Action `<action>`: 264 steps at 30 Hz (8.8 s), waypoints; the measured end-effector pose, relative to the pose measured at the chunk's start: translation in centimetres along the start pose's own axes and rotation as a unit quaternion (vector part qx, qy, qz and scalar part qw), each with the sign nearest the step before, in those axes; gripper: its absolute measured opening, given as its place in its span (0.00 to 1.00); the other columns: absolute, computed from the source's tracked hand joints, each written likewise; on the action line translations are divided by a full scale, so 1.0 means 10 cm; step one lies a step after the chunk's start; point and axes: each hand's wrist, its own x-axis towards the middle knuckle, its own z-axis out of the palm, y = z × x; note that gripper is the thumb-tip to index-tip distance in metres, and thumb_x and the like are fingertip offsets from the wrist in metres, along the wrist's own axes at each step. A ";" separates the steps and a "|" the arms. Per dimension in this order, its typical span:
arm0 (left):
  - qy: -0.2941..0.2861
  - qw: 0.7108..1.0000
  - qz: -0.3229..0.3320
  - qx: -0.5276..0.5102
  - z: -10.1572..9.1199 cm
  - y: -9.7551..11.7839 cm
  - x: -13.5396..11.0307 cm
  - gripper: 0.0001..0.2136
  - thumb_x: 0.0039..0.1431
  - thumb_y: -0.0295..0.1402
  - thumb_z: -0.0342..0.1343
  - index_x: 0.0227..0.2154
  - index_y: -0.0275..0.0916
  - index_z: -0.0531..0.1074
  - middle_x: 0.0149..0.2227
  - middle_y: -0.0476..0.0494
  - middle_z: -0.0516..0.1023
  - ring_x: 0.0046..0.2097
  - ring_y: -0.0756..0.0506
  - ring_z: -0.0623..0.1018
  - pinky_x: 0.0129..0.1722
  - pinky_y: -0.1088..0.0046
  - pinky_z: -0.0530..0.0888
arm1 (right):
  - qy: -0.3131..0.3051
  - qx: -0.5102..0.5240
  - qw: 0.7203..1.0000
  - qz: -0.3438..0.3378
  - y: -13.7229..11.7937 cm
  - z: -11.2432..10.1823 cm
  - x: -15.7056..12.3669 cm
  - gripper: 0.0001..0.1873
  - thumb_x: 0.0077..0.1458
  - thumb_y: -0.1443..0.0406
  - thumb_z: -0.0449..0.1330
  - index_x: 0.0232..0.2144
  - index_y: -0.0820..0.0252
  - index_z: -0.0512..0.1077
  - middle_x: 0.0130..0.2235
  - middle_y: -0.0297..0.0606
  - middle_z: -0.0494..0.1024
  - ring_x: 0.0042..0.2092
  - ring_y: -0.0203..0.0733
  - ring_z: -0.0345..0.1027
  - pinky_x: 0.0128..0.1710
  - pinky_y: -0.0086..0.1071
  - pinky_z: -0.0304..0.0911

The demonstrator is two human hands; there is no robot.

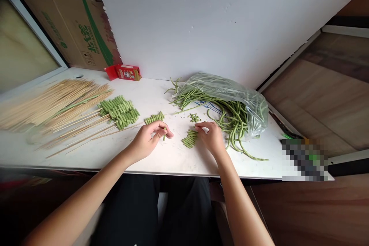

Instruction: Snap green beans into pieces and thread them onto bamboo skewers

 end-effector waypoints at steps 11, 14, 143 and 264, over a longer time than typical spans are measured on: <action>0.065 0.998 0.005 0.021 -0.04 -0.04 0.03 0.11 0.71 0.40 0.60 0.43 0.37 0.81 0.35 0.43 0.83 0.35 0.46 0.82 0.39 0.71 0.78 | -0.033 -0.009 0.997 -0.072 0.01 -0.01 0.02 0.19 0.72 0.55 0.55 0.42 0.56 0.84 0.42 0.46 0.85 0.45 0.53 0.75 0.53 0.48 0.63; 0.064 0.998 -0.021 0.006 -0.03 -0.07 0.03 0.13 0.69 0.43 0.63 0.44 0.37 0.81 0.35 0.41 0.85 0.39 0.44 0.85 0.44 0.68 0.79 | -0.049 0.084 0.994 -0.041 -0.21 -0.06 -0.03 0.22 0.71 0.49 0.56 0.43 0.54 0.84 0.44 0.45 0.86 0.47 0.53 0.77 0.46 0.43 0.66; 0.024 0.905 0.046 0.421 -0.29 -0.33 0.00 0.08 0.67 0.32 0.64 0.47 0.41 0.81 0.46 0.41 0.82 0.51 0.37 0.77 0.53 0.56 0.75 | -0.048 0.420 0.898 0.119 -0.72 0.13 -0.24 0.19 0.54 0.51 0.75 0.44 0.51 0.87 0.45 0.45 0.86 0.38 0.44 0.70 0.35 0.39 0.64; 0.110 0.911 0.078 0.389 -0.57 -0.33 -0.71 0.02 0.73 0.30 0.53 0.43 0.41 0.70 0.40 0.46 0.78 0.42 0.46 0.81 0.44 0.70 0.74 | 0.010 0.593 0.771 0.231 -0.68 0.42 -0.23 0.17 0.39 0.58 0.82 0.30 0.60 0.86 0.31 0.39 0.83 0.32 0.34 0.72 0.27 0.24 0.69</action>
